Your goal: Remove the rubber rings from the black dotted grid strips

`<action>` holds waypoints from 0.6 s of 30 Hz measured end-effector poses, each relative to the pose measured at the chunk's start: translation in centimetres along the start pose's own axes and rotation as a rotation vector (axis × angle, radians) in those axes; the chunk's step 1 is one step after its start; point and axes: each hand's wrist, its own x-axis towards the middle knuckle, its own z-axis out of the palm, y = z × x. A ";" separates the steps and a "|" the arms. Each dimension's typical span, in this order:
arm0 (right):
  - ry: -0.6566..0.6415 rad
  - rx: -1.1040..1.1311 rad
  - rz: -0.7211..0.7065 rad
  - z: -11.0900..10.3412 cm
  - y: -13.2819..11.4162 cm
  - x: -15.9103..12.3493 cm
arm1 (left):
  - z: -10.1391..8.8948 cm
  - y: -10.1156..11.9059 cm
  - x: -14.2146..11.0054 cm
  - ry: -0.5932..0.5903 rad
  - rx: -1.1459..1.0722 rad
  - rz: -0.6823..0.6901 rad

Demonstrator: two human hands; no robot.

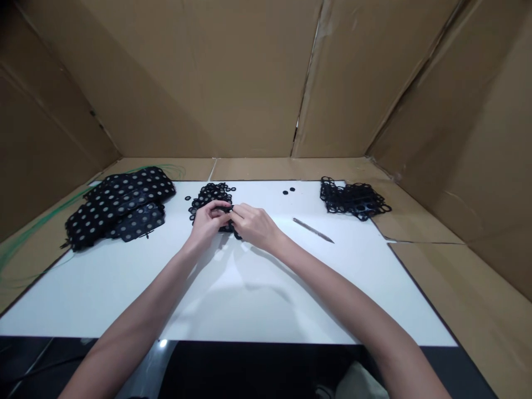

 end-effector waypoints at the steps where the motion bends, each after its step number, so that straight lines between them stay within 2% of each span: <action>1: 0.006 -0.007 -0.008 0.0 0.0 0.0 | 0.1 0.1 0.0 0.003 -0.010 -0.010; 8: 0.102 -0.080 -0.070 0.5 -0.2 -0.3 | 0.5 0.6 0.0 0.049 -0.134 -0.153; 12: 0.145 -0.079 -0.119 0.5 -0.4 -0.3 | 0.4 0.7 0.1 0.067 -0.135 -0.123; 15: 0.171 -0.057 -0.070 0.4 -0.4 -0.2 | 0.2 1.0 0.1 0.076 -0.132 -0.083; 18: 0.209 -0.009 -0.035 0.2 -0.3 -0.1 | 0.2 1.4 0.1 0.156 -0.180 -0.128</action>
